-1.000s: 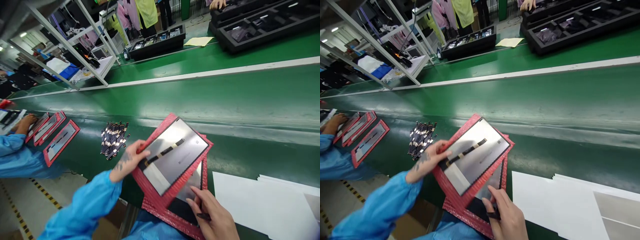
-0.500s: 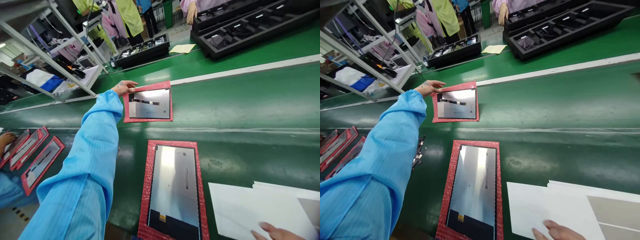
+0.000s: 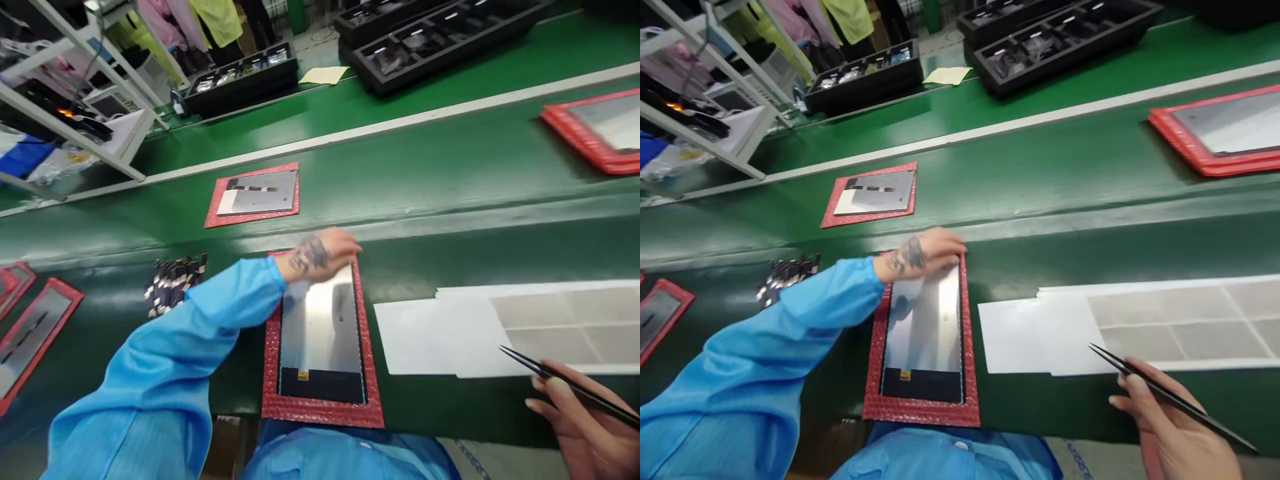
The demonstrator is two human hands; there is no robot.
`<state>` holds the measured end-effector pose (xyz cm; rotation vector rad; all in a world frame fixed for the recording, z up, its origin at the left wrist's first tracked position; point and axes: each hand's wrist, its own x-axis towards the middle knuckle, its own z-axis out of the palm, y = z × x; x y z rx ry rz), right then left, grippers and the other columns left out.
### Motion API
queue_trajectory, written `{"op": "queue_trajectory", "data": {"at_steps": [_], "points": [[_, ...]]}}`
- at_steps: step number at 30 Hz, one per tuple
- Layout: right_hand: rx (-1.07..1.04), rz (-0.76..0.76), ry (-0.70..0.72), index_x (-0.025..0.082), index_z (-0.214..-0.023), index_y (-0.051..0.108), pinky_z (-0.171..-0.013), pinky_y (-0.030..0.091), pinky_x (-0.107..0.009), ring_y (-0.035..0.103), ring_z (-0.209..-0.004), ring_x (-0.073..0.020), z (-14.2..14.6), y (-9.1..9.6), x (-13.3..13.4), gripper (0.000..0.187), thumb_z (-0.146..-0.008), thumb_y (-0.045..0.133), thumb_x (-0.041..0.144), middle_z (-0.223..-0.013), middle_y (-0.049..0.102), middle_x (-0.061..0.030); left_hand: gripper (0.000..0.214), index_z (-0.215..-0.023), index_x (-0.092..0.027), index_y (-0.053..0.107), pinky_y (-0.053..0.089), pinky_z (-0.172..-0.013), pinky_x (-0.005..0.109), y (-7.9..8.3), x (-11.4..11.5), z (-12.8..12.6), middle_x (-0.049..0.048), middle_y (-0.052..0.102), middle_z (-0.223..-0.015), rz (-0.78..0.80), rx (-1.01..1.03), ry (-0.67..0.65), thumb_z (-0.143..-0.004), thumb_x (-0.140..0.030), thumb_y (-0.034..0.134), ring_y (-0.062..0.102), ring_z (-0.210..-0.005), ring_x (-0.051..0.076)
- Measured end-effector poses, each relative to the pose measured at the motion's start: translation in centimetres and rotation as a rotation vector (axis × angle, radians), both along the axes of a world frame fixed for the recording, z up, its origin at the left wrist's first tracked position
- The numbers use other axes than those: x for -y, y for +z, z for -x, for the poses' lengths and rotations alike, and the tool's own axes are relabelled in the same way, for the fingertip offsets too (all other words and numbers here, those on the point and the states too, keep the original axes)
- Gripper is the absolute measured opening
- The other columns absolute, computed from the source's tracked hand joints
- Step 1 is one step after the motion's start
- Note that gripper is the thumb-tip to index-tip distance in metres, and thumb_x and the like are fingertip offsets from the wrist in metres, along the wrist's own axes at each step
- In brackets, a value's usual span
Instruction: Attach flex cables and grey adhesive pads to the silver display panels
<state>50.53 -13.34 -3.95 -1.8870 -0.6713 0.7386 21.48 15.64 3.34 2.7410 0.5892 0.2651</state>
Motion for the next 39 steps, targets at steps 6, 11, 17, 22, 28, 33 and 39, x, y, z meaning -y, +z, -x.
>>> {"op": "queue_trajectory", "data": {"at_steps": [6, 11, 17, 22, 28, 33, 39], "points": [[-0.221, -0.07, -0.189, 0.032, -0.076, 0.078, -0.094, 0.058, -0.049, 0.067, -0.104, -0.0343, 0.4, 4.5, -0.2, 0.027, -0.063, 0.086, 0.055, -0.1, 0.072, -0.0118, 0.065, -0.145, -0.018, 0.048, 0.026, -0.119, 0.06, -2.5, 9.3, -9.7, 0.0135, 0.043, -0.155, -0.074, -0.098, -0.346, -0.093, -0.056, 0.056, 0.037, -0.145, 0.035], [-0.185, -0.261, -0.304, 0.025, -0.08, 0.069, -0.073, 0.067, -0.043, 0.072, -0.084, -0.027, -1.2, 4.2, 0.0, 0.046, -0.051, 0.092, 0.053, -0.08, 0.073, -0.0037, 0.078, -0.149, -0.022, 0.045, 0.019, -0.116, 0.071, -3.5, 9.1, -10.6, 0.0143, 0.041, -0.156, -0.051, -0.138, -0.412, -0.086, -0.067, 0.058, 0.03, -0.147, 0.041], [-0.209, -0.292, -0.234, 0.021, -0.082, 0.067, -0.068, 0.067, -0.036, 0.073, -0.081, -0.0239, -2.2, 3.8, -0.7, 0.047, -0.06, 0.089, 0.055, -0.081, 0.074, -0.0045, 0.078, -0.152, -0.023, 0.039, 0.016, -0.116, 0.073, -3.2, 8.6, -6.0, 0.0142, 0.039, -0.157, -0.032, -0.175, -0.418, -0.088, -0.065, 0.056, 0.027, -0.148, 0.041], [-0.206, -0.298, -0.237, 0.02, -0.082, 0.066, -0.074, 0.067, -0.038, 0.073, -0.082, -0.0242, -2.9, 3.1, -1.4, 0.05, -0.06, 0.088, 0.06, -0.082, 0.074, -0.0051, 0.054, -0.135, -0.018, 0.058, 0.02, -0.12, 0.067, -1.6, 9.6, -7.2, 0.0169, 0.046, -0.152, -0.032, -0.089, -0.347, -0.095, -0.054, 0.054, 0.031, -0.148, 0.037], [-0.183, -0.286, -0.23, 0.021, -0.08, 0.065, -0.069, 0.066, -0.035, 0.072, -0.078, -0.0232, -3.8, 2.1, -1.3, 0.051, -0.059, 0.088, 0.06, -0.077, 0.073, -0.004, 0.075, -0.147, -0.012, 0.046, 0.021, -0.12, 0.065, -1.3, 10.9, -16.7, 0.0196, 0.034, -0.159, 0.022, -0.177, -0.458, -0.087, -0.053, 0.066, 0.027, -0.149, 0.04], [-0.148, -0.251, -0.156, 0.02, -0.077, 0.066, -0.069, 0.064, -0.032, 0.071, -0.074, -0.0211, -4.0, 2.1, -1.1, 0.047, -0.062, 0.087, 0.059, -0.073, 0.072, -0.0038, 0.084, -0.154, -0.022, 0.037, 0.005, -0.121, 0.066, -2.6, 10.2, -19.8, 0.0108, 0.022, -0.164, 0.115, -0.292, -0.522, -0.084, -0.058, 0.068, 0.013, -0.153, 0.04], [-0.126, -0.214, -0.098, 0.019, -0.078, 0.067, -0.069, 0.063, -0.034, 0.071, -0.073, -0.0221, -4.3, 2.5, -1.0, 0.046, -0.065, 0.085, 0.06, -0.073, 0.073, -0.0051, 0.086, -0.154, -0.025, 0.037, 0.001, -0.123, 0.06, -3.0, 9.8, -19.2, 0.0091, 0.023, -0.163, 0.18, -0.265, -0.512, -0.083, -0.061, 0.068, 0.012, -0.153, 0.038]]}}
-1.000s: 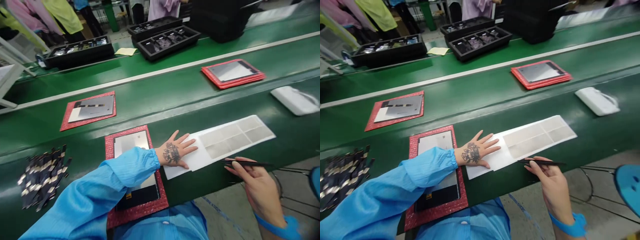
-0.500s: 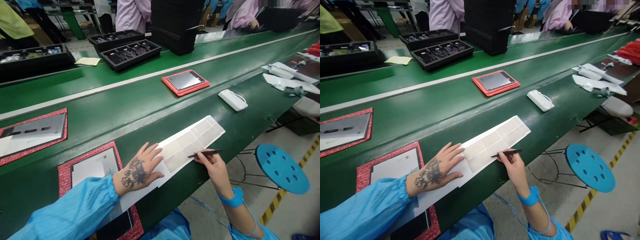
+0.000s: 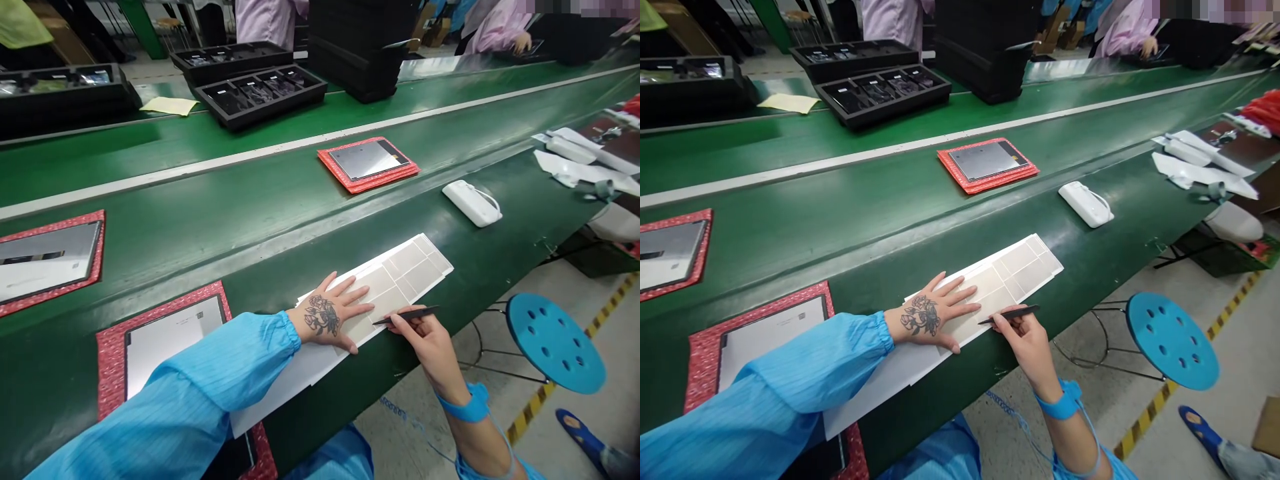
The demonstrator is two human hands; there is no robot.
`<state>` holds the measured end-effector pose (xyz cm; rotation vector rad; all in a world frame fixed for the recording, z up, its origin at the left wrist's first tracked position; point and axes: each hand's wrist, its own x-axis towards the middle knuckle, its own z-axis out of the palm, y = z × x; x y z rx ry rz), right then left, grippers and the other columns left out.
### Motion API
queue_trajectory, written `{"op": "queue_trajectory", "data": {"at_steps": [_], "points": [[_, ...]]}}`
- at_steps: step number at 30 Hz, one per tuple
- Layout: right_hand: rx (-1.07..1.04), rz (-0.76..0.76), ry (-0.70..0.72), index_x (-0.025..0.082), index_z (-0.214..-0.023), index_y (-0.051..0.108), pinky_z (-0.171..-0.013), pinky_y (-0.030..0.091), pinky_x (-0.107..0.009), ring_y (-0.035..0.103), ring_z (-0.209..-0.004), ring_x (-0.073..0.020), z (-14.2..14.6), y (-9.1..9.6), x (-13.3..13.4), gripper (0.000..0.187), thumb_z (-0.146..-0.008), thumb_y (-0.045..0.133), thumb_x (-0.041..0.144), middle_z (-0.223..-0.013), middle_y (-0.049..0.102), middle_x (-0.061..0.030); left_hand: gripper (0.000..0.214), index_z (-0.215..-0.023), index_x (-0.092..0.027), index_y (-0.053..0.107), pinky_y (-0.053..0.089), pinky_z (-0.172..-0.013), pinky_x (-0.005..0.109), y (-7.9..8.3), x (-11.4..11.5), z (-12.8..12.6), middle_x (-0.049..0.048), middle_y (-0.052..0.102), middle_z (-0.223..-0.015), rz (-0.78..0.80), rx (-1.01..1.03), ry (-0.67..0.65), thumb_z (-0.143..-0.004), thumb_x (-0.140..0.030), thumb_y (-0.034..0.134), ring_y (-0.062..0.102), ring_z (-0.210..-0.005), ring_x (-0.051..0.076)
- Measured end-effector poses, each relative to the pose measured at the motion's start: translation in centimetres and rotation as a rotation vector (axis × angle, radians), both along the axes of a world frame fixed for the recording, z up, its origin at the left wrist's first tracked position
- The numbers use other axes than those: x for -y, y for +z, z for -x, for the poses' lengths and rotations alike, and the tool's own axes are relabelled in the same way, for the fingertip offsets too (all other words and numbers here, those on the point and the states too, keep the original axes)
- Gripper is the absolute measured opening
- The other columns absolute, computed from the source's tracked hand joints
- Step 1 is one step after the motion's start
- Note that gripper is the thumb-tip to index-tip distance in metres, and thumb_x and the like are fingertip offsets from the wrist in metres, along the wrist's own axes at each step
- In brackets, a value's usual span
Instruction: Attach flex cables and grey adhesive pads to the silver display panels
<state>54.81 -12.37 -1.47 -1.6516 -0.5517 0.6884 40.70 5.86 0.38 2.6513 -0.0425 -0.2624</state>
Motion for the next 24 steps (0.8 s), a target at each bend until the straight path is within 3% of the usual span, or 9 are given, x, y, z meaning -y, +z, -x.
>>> {"op": "queue_trajectory", "data": {"at_steps": [8, 12, 16, 20, 24], "points": [[-0.045, 0.012, 0.018, 0.02, -0.078, 0.068, -0.072, 0.062, -0.034, 0.07, -0.073, -0.0211, 0.0, 0.2, -0.1, 0.046, -0.063, 0.086, 0.06, -0.074, 0.072, -0.0048, 0.087, -0.155, -0.028, 0.033, 0.001, -0.123, 0.06, -0.6, 0.2, -0.2, 0.0076, 0.022, -0.164, -0.062, -0.005, -0.003, -0.083, -0.064, 0.065, 0.011, -0.154, 0.037], [-0.058, 0.042, 0.022, 0.021, -0.08, 0.067, -0.07, 0.062, -0.033, 0.07, -0.072, -0.0211, 0.1, 0.4, -0.5, 0.047, -0.064, 0.085, 0.061, -0.072, 0.072, -0.0048, 0.083, -0.154, -0.026, 0.037, 0.006, -0.123, 0.061, 0.4, 0.1, -0.4, 0.0085, 0.025, -0.163, -0.06, -0.031, -0.013, -0.085, -0.064, 0.063, 0.014, -0.153, 0.038], [0.015, 0.016, 0.005, 0.02, -0.077, 0.065, -0.061, 0.06, -0.031, 0.068, -0.063, -0.0197, 0.5, 0.7, -0.6, 0.049, -0.063, 0.084, 0.063, -0.068, 0.071, -0.0051, 0.04, -0.139, -0.032, 0.058, 0.022, -0.121, 0.057, 2.3, -0.1, -1.2, 0.002, 0.044, -0.156, -0.1, -0.023, 0.022, -0.103, -0.036, 0.039, 0.035, -0.146, 0.031], [0.184, -0.022, 0.084, 0.02, -0.078, 0.067, -0.057, 0.061, -0.029, 0.069, -0.059, -0.0195, 2.3, 1.9, 1.0, 0.037, -0.077, 0.077, 0.055, -0.069, 0.071, -0.0063, 0.052, -0.14, -0.036, 0.055, 0.027, -0.12, 0.054, 3.3, -0.5, -1.9, -0.0012, 0.044, -0.156, -0.207, -0.086, -0.059, -0.091, -0.018, 0.053, 0.037, -0.145, 0.03], [0.306, -0.152, 0.26, 0.024, -0.081, 0.071, -0.055, 0.062, -0.027, 0.072, -0.064, -0.0216, 4.8, 4.6, 3.4, 0.011, -0.085, 0.074, 0.034, -0.074, 0.074, -0.0059, 0.062, -0.144, -0.039, 0.05, 0.023, -0.122, 0.053, 2.7, -0.8, -1.9, -0.0036, 0.037, -0.16, -0.244, -0.104, -0.089, -0.087, -0.014, 0.054, 0.031, -0.148, 0.028]]}}
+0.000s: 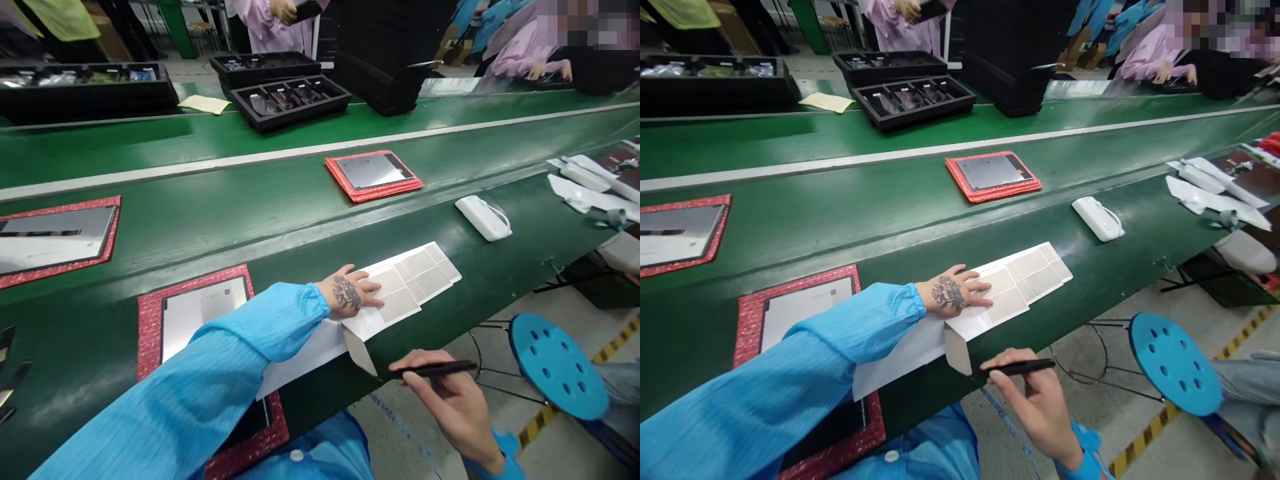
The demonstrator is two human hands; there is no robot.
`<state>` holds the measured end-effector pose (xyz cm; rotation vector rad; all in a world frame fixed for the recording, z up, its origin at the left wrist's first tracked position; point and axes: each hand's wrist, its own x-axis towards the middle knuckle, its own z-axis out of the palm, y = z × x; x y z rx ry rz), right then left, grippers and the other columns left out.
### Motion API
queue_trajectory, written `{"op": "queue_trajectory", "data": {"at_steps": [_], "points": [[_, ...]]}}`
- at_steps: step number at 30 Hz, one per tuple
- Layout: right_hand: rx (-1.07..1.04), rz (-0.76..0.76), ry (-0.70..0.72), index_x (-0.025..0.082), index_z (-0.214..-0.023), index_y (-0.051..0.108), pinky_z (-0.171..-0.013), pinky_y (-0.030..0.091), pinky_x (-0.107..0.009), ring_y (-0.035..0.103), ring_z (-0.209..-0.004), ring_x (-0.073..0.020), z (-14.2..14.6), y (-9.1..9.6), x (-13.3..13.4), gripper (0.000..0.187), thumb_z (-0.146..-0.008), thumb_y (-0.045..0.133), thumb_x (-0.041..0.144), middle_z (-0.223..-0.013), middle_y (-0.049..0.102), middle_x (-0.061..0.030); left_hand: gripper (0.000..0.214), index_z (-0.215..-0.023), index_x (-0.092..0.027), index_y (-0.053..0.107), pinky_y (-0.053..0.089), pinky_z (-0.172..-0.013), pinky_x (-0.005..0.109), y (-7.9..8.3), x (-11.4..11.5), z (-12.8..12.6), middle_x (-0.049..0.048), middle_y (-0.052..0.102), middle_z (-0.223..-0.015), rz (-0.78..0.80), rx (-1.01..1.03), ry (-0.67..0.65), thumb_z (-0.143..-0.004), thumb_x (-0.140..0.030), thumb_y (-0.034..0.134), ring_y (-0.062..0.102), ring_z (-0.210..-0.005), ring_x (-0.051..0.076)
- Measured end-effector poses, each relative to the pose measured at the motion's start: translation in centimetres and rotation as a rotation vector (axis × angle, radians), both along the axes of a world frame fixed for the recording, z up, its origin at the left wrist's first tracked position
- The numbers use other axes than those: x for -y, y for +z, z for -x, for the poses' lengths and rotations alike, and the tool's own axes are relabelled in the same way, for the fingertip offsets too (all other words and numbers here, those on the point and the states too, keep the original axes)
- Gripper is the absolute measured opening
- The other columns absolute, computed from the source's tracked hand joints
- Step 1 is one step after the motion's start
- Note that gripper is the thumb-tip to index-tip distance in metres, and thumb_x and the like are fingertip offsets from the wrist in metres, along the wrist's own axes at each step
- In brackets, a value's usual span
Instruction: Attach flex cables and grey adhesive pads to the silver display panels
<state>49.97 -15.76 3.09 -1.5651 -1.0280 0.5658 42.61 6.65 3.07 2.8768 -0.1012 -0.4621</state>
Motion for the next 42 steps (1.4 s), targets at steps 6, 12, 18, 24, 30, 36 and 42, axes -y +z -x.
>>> {"op": "queue_trajectory", "data": {"at_steps": [6, 12, 18, 24, 30, 36, 42], "points": [[-0.101, -0.142, -0.142, 0.026, -0.079, 0.072, -0.046, 0.058, -0.024, 0.069, -0.057, -0.0199, 2.3, 3.4, 0.4, 0.008, -0.079, 0.079, 0.03, -0.069, 0.073, -0.0052, 0.077, -0.15, -0.036, 0.04, 0.019, -0.123, 0.055, -0.5, 0.4, 1.0, -0.0039, 0.027, -0.164, 0.019, 0.165, 0.002, -0.082, -0.003, 0.052, 0.025, -0.151, 0.028], [-0.135, -0.208, -0.159, 0.025, -0.077, 0.073, -0.045, 0.058, -0.027, 0.066, -0.051, -0.0193, 4.4, 3.7, -1.2, 0.014, -0.072, 0.084, 0.032, -0.068, 0.073, -0.0053, 0.026, -0.106, -0.018, 0.068, 0.052, -0.093, 0.036, 2.9, 1.3, 10.2, 0.0092, 0.071, -0.112, 0.355, 0.456, 0.688, -0.098, -0.028, 0.045, 0.065, -0.105, 0.022], [-0.187, -0.194, -0.009, 0.025, -0.077, 0.073, -0.043, 0.057, -0.025, 0.067, -0.051, -0.0186, 8.0, 3.3, -3.7, 0.016, -0.071, 0.086, 0.032, -0.068, 0.074, -0.0048, 0.054, -0.068, -0.017, 0.055, 0.039, -0.044, 0.022, 1.4, 6.6, 23.1, -0.0014, 0.059, -0.058, 1.343, 0.192, 1.259, -0.077, -0.07, 0.061, 0.05, -0.044, 0.009], [-0.236, -0.165, 0.089, 0.024, -0.075, 0.072, -0.041, 0.057, -0.029, 0.067, -0.053, -0.0214, 11.8, 2.5, -5.7, 0.021, -0.067, 0.088, 0.035, -0.067, 0.071, -0.0057, 0.061, -0.068, -0.015, 0.058, 0.041, -0.044, 0.02, 0.4, 9.4, 26.5, -0.0019, 0.059, -0.057, 1.758, 0.37, 1.418, -0.049, -0.067, 0.085, 0.052, -0.048, 0.008], [-0.268, -0.169, 0.142, 0.025, -0.078, 0.072, -0.043, 0.057, -0.028, 0.067, -0.054, -0.0205, 13.8, 2.4, -6.2, 0.018, -0.07, 0.087, 0.033, -0.067, 0.071, -0.0044, 0.059, -0.064, -0.016, 0.053, 0.038, -0.04, 0.019, 0.2, 9.1, 28.1, -0.0021, 0.056, -0.055, 1.793, 0.38, 1.475, -0.056, -0.067, 0.082, 0.051, -0.044, 0.007], [-0.252, -0.178, 0.134, 0.025, -0.078, 0.072, -0.042, 0.056, -0.029, 0.067, -0.055, -0.021, 13.8, 2.3, -6.0, 0.017, -0.071, 0.086, 0.033, -0.067, 0.071, -0.0045, 0.051, -0.067, -0.016, 0.053, 0.041, -0.042, 0.018, -0.8, 9.6, 28.4, -0.0021, 0.057, -0.056, 1.906, 0.365, 1.414, -0.061, -0.058, 0.084, 0.054, -0.048, 0.008], [-0.267, -0.175, 0.113, 0.024, -0.082, 0.072, -0.044, 0.055, -0.029, 0.067, -0.054, -0.0194, 13.6, 1.8, -6.1, 0.016, -0.074, 0.084, 0.03, -0.071, 0.074, -0.0044, 0.053, -0.069, -0.015, 0.056, 0.044, -0.05, 0.022, 0.5, 9.0, 28.6, -0.0024, 0.057, -0.056, 1.866, 0.45, 1.444, -0.053, -0.054, 0.089, 0.054, -0.052, 0.009]]}}
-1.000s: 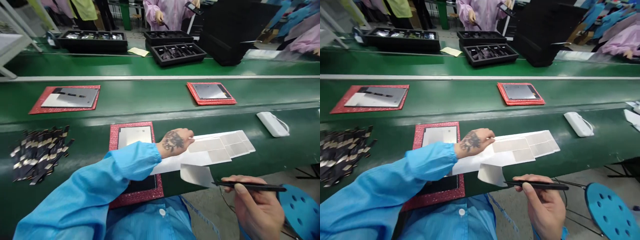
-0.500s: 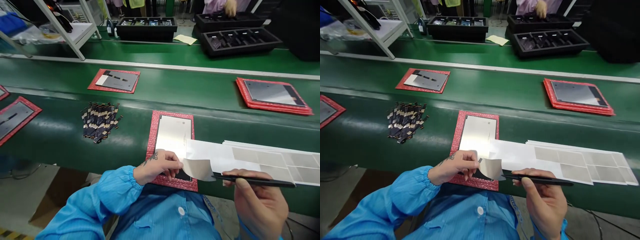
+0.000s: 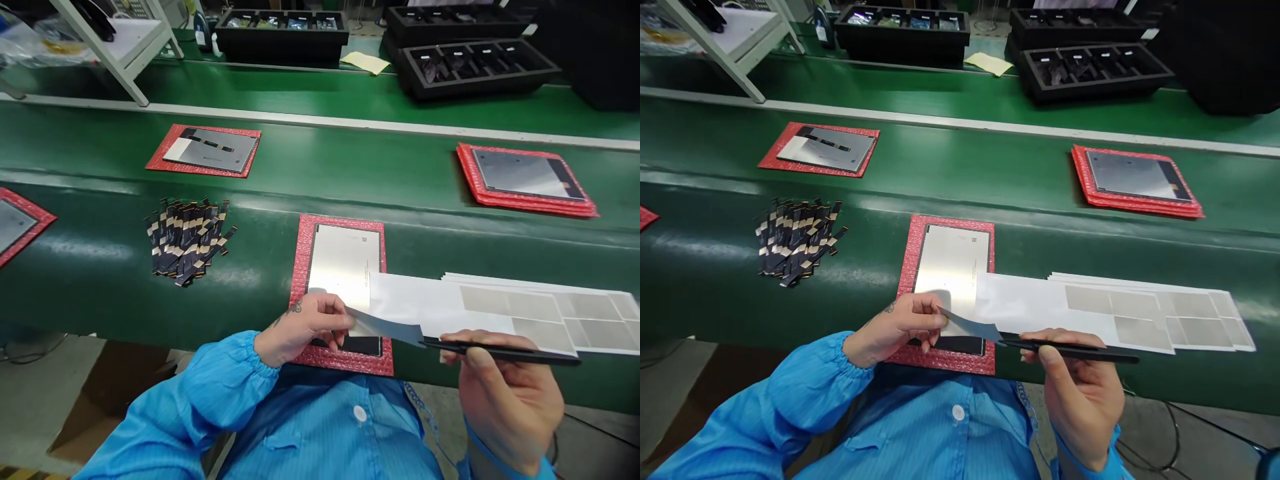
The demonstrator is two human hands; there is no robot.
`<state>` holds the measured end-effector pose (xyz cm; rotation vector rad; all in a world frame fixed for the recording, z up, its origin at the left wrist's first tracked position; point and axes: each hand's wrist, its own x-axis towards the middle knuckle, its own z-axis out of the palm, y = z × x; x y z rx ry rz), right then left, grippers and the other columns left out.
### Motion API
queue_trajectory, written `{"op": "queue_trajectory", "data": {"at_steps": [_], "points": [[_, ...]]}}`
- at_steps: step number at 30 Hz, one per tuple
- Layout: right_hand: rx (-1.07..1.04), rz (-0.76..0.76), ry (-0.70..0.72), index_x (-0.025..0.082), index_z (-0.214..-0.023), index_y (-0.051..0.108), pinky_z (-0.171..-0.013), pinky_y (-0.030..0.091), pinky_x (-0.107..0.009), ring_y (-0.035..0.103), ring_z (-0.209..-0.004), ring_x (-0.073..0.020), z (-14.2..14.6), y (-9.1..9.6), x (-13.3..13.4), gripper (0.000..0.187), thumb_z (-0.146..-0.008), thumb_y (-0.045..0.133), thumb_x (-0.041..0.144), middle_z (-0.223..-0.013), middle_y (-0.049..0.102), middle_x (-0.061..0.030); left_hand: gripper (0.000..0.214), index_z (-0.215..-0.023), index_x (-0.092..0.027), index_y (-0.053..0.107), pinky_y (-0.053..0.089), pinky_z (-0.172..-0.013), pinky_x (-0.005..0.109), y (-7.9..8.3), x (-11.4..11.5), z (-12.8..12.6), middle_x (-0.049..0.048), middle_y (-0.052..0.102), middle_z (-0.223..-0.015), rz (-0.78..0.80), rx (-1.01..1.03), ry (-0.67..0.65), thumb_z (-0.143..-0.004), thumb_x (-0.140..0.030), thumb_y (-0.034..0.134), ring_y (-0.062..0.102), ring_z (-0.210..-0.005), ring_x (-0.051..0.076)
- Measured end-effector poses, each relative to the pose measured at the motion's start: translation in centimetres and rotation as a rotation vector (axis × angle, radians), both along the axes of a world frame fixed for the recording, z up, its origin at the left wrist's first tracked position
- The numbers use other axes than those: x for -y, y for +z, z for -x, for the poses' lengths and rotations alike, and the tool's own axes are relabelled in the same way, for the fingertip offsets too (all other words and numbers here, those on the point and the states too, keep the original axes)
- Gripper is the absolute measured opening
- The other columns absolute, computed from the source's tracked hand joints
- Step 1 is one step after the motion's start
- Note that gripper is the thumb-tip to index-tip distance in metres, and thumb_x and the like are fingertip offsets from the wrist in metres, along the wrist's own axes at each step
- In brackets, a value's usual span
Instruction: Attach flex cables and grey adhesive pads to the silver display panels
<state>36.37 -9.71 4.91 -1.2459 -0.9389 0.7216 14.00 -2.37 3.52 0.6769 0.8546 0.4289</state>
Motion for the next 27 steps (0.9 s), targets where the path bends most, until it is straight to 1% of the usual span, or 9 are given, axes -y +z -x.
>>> {"op": "queue_trajectory", "data": {"at_steps": [3, 6, 8, 12, 14, 17, 19, 24, 27], "points": [[-0.023, 0.024, -0.047, 0.022, -0.08, 0.071, -0.047, 0.056, -0.027, 0.066, -0.052, -0.0167, 0.5, -0.6, -0.2, 0.018, -0.074, 0.085, 0.032, -0.072, 0.074, -0.0044, 0.045, -0.074, -0.015, 0.06, 0.048, -0.062, 0.025, 0.6, -0.6, 0.4, -0.0013, 0.061, -0.063, -0.163, -0.071, 0.038, -0.06, -0.049, 0.086, 0.057, -0.06, 0.011], [-0.068, 0.076, -0.083, 0.021, -0.081, 0.07, -0.051, 0.057, -0.023, 0.064, -0.051, -0.0126, 1.2, -1.7, -0.1, 0.022, -0.074, 0.085, 0.036, -0.073, 0.075, -0.0027, 0.032, -0.074, -0.016, 0.061, 0.047, -0.069, 0.026, 0.6, -0.9, 0.8, -0.0009, 0.063, -0.068, -0.334, -0.192, 0.065, -0.069, -0.041, 0.08, 0.06, -0.068, 0.013], [-0.095, 0.121, -0.112, 0.022, -0.082, 0.07, -0.053, 0.058, -0.022, 0.064, -0.052, -0.0113, 1.6, -2.6, 0.3, 0.025, -0.074, 0.085, 0.04, -0.074, 0.074, -0.0011, 0.027, -0.073, -0.017, 0.058, 0.047, -0.067, 0.027, 0.2, -0.7, 0.9, -0.0012, 0.061, -0.067, -0.374, -0.236, 0.049, -0.072, -0.038, 0.075, 0.059, -0.066, 0.013], [-0.098, 0.218, -0.141, 0.021, -0.084, 0.068, -0.053, 0.06, -0.026, 0.066, -0.051, -0.0142, 2.1, -4.8, 1.8, 0.031, -0.075, 0.084, 0.047, -0.07, 0.072, -0.0002, 0.023, -0.073, -0.019, 0.052, 0.046, -0.061, 0.026, -0.9, 0.5, 1.0, -0.0022, 0.057, -0.063, -0.399, -0.351, 0.017, -0.074, -0.037, 0.066, 0.055, -0.061, 0.012], [-0.1, 0.265, -0.135, 0.021, -0.085, 0.067, -0.054, 0.061, -0.028, 0.067, -0.052, -0.0154, 2.2, -5.7, 2.6, 0.032, -0.075, 0.083, 0.048, -0.07, 0.073, -0.0014, 0.02, -0.084, -0.019, 0.055, 0.046, -0.061, 0.026, -1.4, 1.3, 1.0, -0.0021, 0.058, -0.067, -0.411, -0.4, 0.043, -0.074, -0.034, 0.065, 0.055, -0.062, 0.013], [-0.11, 0.327, -0.129, 0.021, -0.086, 0.066, -0.056, 0.062, -0.028, 0.068, -0.054, -0.0157, 2.2, -6.7, 3.5, 0.033, -0.076, 0.082, 0.048, -0.072, 0.074, -0.0025, 0.04, -0.109, -0.02, 0.053, 0.045, -0.062, 0.026, -2.0, 2.4, 0.9, -0.0035, 0.058, -0.069, -0.414, -0.437, 0.092, -0.073, -0.031, 0.066, 0.055, -0.062, 0.013], [-0.108, 0.359, -0.132, 0.021, -0.087, 0.066, -0.056, 0.062, -0.028, 0.069, -0.054, -0.016, 2.2, -7.0, 3.8, 0.035, -0.075, 0.082, 0.049, -0.072, 0.074, -0.0025, 0.044, -0.115, -0.02, 0.051, 0.044, -0.063, 0.027, -2.2, 3.0, 0.7, -0.0044, 0.057, -0.067, -0.434, -0.483, 0.094, -0.074, -0.03, 0.064, 0.055, -0.063, 0.013], [-0.066, 0.398, -0.141, 0.022, -0.084, 0.066, -0.056, 0.063, -0.028, 0.071, -0.059, -0.0184, 2.4, -6.6, 4.0, 0.033, -0.074, 0.082, 0.049, -0.073, 0.074, -0.0027, 0.032, -0.109, -0.023, 0.051, 0.045, -0.064, 0.028, -2.3, 3.9, 0.3, -0.0056, 0.056, -0.066, -0.532, -0.622, 0.049, -0.079, -0.028, 0.059, 0.056, -0.064, 0.015], [-0.048, 0.426, -0.132, 0.021, -0.084, 0.066, -0.056, 0.063, -0.029, 0.073, -0.062, -0.0199, 2.5, -6.4, 4.0, 0.035, -0.074, 0.082, 0.051, -0.071, 0.074, -0.0032, 0.028, -0.108, -0.023, 0.051, 0.044, -0.061, 0.025, -2.6, 4.1, 0.3, -0.0066, 0.056, -0.067, -0.599, -0.662, 0.022, -0.08, -0.025, 0.057, 0.056, -0.061, 0.013]]}}
